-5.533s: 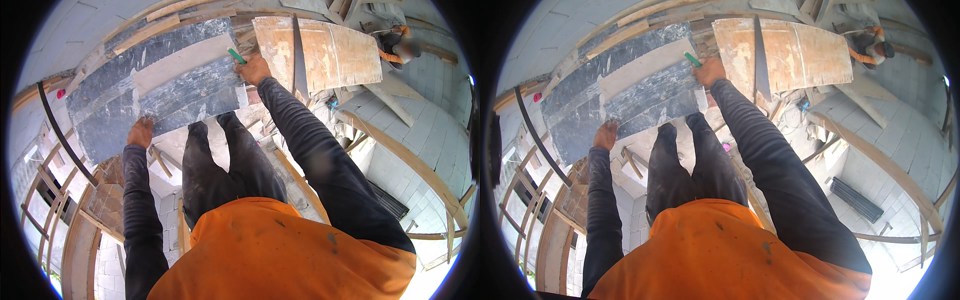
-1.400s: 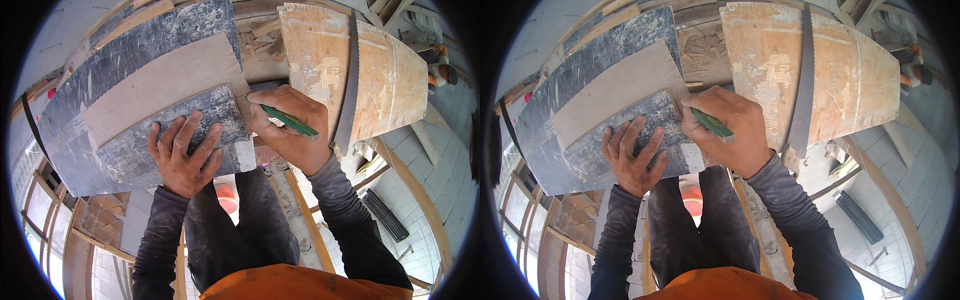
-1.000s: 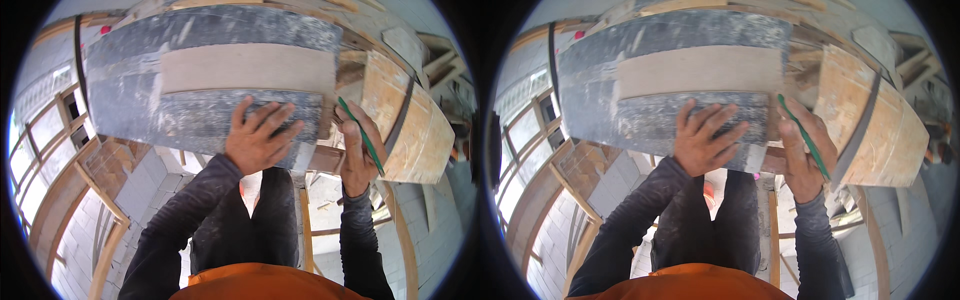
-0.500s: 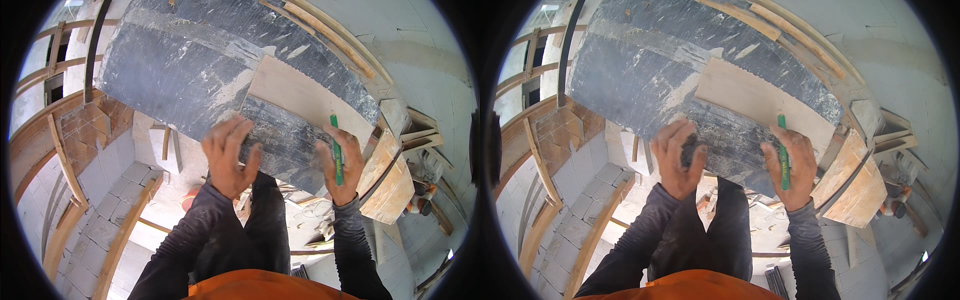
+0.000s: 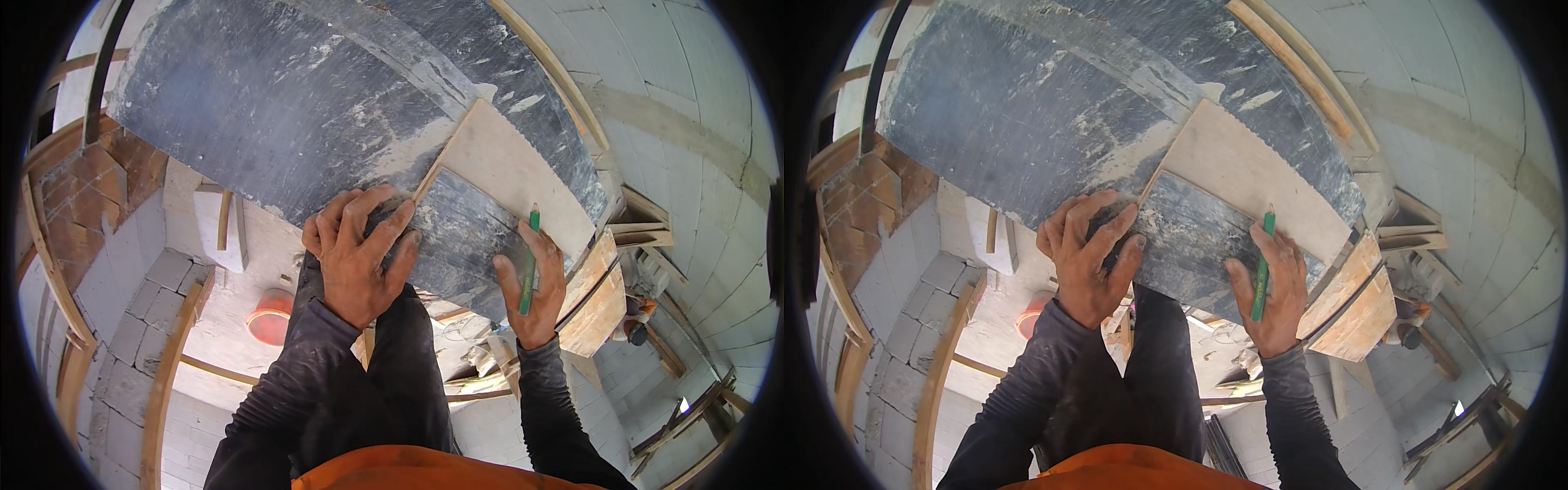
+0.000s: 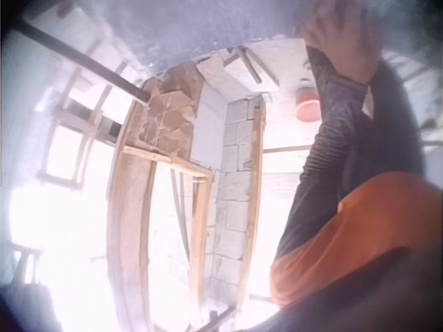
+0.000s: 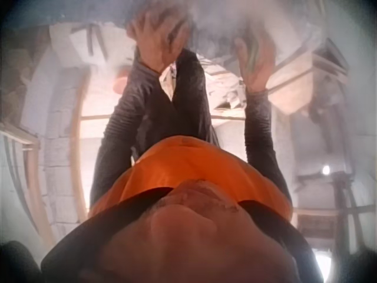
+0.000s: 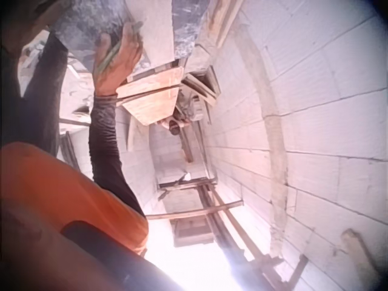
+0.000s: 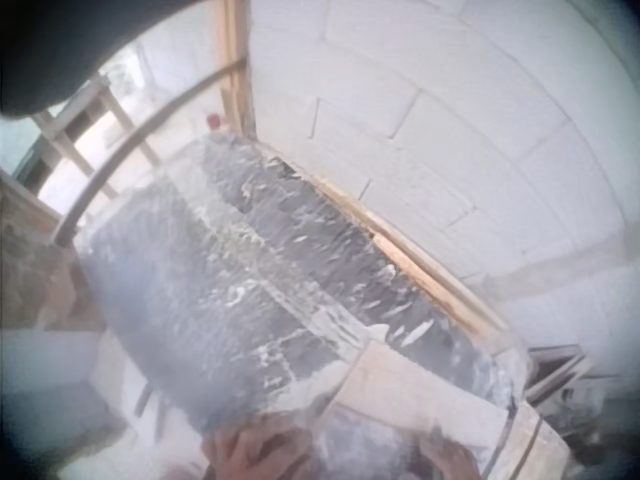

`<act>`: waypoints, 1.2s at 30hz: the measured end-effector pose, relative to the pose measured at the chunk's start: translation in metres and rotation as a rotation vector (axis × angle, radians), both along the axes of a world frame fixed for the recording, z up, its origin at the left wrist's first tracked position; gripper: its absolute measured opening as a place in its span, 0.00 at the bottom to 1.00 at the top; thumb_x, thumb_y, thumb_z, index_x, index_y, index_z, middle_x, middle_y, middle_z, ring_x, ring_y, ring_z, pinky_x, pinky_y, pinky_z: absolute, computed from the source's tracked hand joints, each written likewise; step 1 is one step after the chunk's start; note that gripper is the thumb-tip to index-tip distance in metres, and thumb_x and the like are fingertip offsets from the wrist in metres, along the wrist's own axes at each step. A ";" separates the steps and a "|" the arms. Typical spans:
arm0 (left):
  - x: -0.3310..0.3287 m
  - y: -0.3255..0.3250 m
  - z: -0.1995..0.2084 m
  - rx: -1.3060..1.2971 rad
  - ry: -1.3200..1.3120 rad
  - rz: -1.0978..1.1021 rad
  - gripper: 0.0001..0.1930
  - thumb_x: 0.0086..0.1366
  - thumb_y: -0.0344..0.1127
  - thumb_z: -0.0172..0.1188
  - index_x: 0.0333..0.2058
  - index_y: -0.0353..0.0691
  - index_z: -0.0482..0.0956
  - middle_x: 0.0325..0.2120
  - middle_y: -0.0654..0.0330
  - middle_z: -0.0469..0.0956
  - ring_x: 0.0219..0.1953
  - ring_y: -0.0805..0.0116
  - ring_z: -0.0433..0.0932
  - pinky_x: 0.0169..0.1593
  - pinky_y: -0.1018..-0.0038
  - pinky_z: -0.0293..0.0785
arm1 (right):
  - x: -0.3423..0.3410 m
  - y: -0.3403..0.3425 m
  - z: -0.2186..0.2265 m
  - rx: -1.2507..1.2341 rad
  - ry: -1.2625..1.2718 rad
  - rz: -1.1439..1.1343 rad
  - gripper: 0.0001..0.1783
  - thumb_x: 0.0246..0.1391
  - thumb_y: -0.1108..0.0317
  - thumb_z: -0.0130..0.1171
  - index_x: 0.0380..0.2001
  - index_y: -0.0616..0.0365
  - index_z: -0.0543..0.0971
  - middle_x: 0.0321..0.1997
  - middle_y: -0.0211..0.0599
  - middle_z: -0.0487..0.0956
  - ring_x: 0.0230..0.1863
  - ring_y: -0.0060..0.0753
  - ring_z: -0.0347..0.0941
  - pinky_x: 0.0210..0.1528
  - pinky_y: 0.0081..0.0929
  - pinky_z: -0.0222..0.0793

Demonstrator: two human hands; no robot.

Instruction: The person places a tile onto a wooden surface, marks a line on the tile using a pencil, and then cuts along the marked line using a saw.

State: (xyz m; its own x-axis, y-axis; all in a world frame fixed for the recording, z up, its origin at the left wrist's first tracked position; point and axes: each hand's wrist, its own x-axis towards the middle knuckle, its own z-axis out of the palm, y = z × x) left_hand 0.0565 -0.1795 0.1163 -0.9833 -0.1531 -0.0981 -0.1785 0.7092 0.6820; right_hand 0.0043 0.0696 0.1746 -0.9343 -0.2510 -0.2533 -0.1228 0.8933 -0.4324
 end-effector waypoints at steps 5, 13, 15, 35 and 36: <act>-0.002 0.000 0.000 -0.015 0.004 0.010 0.25 0.60 0.41 0.71 0.57 0.56 0.84 0.59 0.65 0.76 0.63 0.56 0.67 0.66 0.55 0.51 | -0.013 -0.009 0.007 -0.071 0.002 -0.028 0.23 0.68 0.59 0.64 0.60 0.59 0.80 0.54 0.48 0.84 0.59 0.52 0.78 0.64 0.46 0.71; -0.004 0.005 0.001 -0.045 0.008 0.037 0.26 0.59 0.41 0.71 0.58 0.58 0.84 0.58 0.67 0.76 0.63 0.58 0.68 0.64 0.57 0.52 | -0.119 -0.098 0.020 -0.446 -0.399 -0.018 0.20 0.65 0.55 0.68 0.48 0.62 0.87 0.42 0.40 0.87 0.34 0.29 0.82 0.38 0.32 0.77; -0.003 0.005 -0.001 -0.044 0.008 0.054 0.26 0.58 0.41 0.71 0.57 0.59 0.84 0.57 0.67 0.76 0.63 0.59 0.68 0.64 0.58 0.53 | -0.142 -0.105 0.004 -0.414 -0.403 0.184 0.20 0.64 0.53 0.68 0.43 0.62 0.88 0.36 0.41 0.86 0.29 0.31 0.80 0.33 0.33 0.74; -0.003 0.008 -0.005 -0.008 0.021 0.138 0.22 0.56 0.42 0.71 0.52 0.61 0.88 0.56 0.72 0.78 0.61 0.61 0.69 0.66 0.59 0.53 | -0.174 -0.146 -0.014 0.029 -0.456 0.664 0.25 0.62 0.53 0.64 0.22 0.65 0.78 0.19 0.52 0.74 0.23 0.58 0.74 0.31 0.49 0.69; -0.003 0.008 -0.005 -0.005 0.020 0.137 0.22 0.56 0.42 0.71 0.52 0.61 0.88 0.56 0.72 0.78 0.61 0.61 0.69 0.66 0.59 0.53 | -0.175 -0.146 -0.014 0.036 -0.442 0.683 0.25 0.62 0.53 0.64 0.23 0.65 0.78 0.19 0.52 0.74 0.23 0.58 0.75 0.31 0.49 0.69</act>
State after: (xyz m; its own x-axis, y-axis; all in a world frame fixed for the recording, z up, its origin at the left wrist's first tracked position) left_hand 0.0536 -0.1716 0.1110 -0.9551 -0.2862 -0.0772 -0.2597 0.6825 0.6832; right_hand -0.1702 -0.0764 0.1605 -0.3898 -0.7138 -0.5819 -0.4700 0.6976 -0.5408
